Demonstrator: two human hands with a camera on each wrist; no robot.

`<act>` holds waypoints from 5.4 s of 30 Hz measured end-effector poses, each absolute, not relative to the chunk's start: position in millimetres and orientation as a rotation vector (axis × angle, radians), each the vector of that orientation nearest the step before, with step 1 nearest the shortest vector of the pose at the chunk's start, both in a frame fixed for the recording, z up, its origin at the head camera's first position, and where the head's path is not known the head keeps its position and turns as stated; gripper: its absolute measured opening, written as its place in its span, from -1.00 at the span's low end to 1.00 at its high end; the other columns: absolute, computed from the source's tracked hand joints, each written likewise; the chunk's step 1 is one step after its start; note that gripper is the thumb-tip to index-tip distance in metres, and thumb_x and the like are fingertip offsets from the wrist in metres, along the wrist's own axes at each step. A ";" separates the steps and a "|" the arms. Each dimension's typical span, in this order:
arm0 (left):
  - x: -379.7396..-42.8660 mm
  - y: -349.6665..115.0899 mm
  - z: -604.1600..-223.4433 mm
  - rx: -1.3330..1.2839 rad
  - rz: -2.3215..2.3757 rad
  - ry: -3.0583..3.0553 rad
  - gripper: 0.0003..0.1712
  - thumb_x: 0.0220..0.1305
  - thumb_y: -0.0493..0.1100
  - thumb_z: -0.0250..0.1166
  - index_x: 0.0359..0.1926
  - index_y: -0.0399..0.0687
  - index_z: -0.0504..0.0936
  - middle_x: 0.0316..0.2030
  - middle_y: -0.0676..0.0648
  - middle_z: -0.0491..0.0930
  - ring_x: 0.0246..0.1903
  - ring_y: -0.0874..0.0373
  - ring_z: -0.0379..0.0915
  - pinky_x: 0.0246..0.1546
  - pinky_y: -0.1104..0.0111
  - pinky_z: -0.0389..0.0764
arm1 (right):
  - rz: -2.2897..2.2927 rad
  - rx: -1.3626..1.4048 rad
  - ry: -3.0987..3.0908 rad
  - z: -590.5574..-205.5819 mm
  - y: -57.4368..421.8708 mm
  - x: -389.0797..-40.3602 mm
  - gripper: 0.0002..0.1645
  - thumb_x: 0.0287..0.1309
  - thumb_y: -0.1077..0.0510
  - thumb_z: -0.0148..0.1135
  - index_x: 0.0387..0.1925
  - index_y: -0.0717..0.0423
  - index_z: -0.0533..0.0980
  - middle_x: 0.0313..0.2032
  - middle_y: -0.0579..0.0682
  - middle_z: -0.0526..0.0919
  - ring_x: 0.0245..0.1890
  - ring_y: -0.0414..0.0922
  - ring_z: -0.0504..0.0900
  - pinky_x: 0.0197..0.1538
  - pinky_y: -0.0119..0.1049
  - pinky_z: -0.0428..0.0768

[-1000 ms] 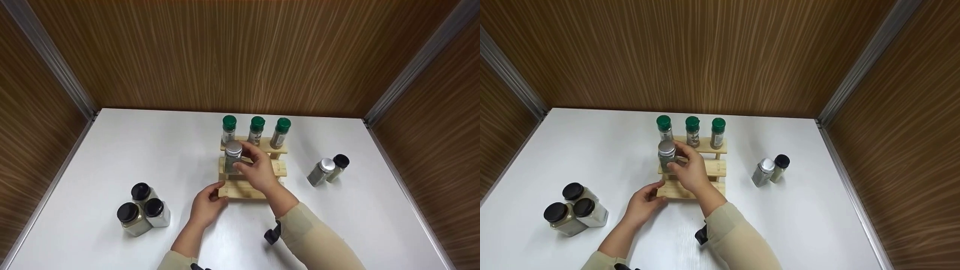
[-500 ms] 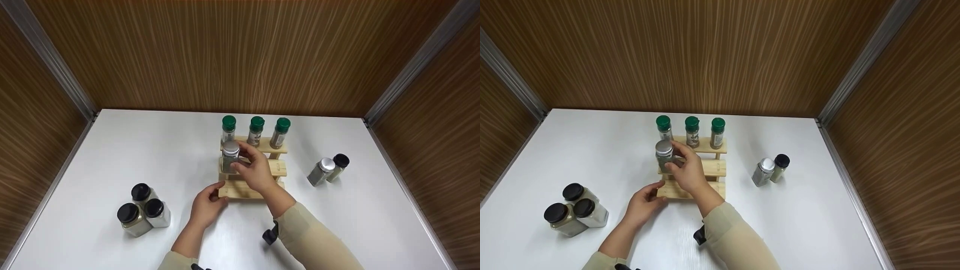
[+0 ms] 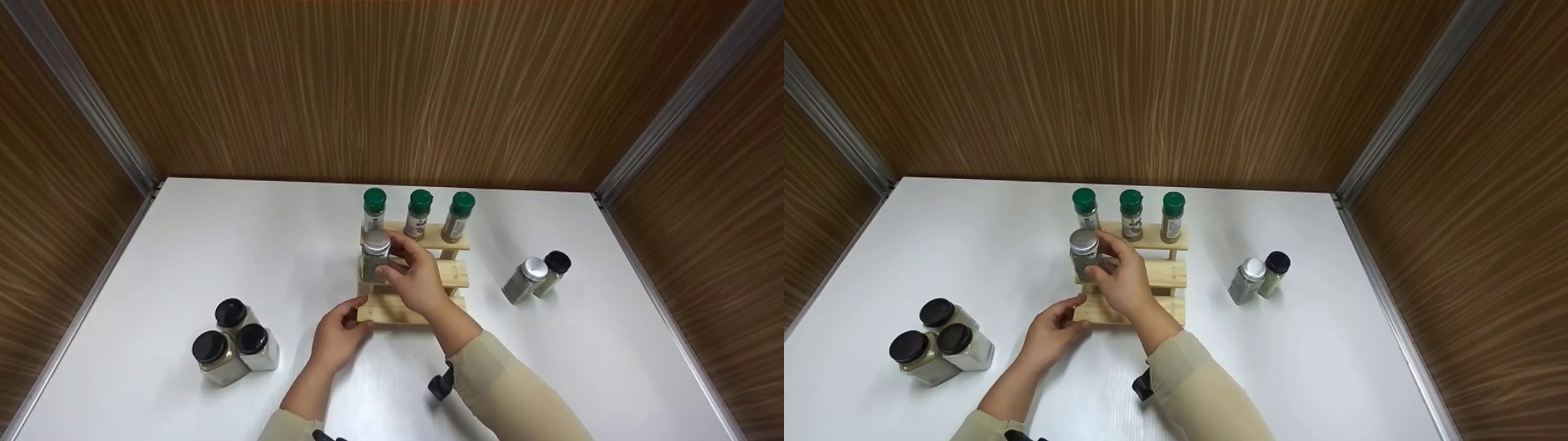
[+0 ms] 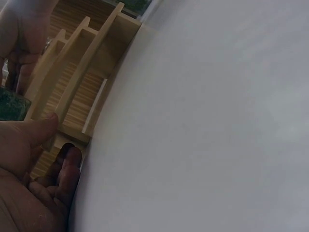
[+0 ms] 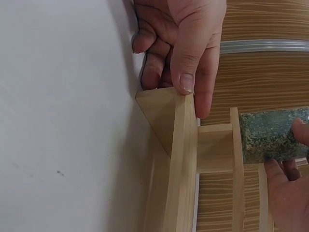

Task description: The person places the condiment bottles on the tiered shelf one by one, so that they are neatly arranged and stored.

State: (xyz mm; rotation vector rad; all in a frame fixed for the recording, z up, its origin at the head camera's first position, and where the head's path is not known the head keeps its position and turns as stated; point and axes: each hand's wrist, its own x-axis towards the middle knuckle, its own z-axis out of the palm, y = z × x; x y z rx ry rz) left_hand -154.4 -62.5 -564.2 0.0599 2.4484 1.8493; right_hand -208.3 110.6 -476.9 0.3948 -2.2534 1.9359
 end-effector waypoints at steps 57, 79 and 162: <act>-151.5 -70.0 -562.5 0.031 1.894 2.374 -0.42 0.31 -0.34 0.47 0.35 -0.24 0.61 -0.10 -0.16 0.62 -0.14 0.05 0.57 -0.11 0.35 0.64 | 1.328 -0.309 -2.111 -518.0 298.7 -156.2 -0.08 0.03 0.52 0.53 0.42 0.38 0.34 0.26 0.31 0.52 0.23 0.09 0.50 0.32 0.11 0.48; -151.2 -72.3 -563.2 0.057 1.928 2.352 -0.42 0.31 -0.33 0.48 0.33 -0.27 0.61 -0.13 -0.18 0.62 -0.18 0.07 0.57 -0.15 0.39 0.62 | 1.314 -0.295 -2.176 -523.2 292.5 -156.3 -0.41 0.14 0.50 0.46 0.21 0.40 0.48 0.13 0.26 0.57 0.04 -0.09 0.54 0.22 -0.12 0.53; -150.8 -73.7 -562.7 0.078 1.893 2.403 -0.42 0.30 -0.31 0.49 0.33 -0.25 0.62 -0.12 -0.16 0.62 -0.15 0.06 0.55 -0.09 0.30 0.62 | 1.826 0.390 -2.127 -472.9 179.1 -187.8 -0.31 -0.02 0.64 0.37 0.22 0.43 0.52 0.12 0.21 0.60 0.05 -0.03 0.64 0.23 -0.21 0.63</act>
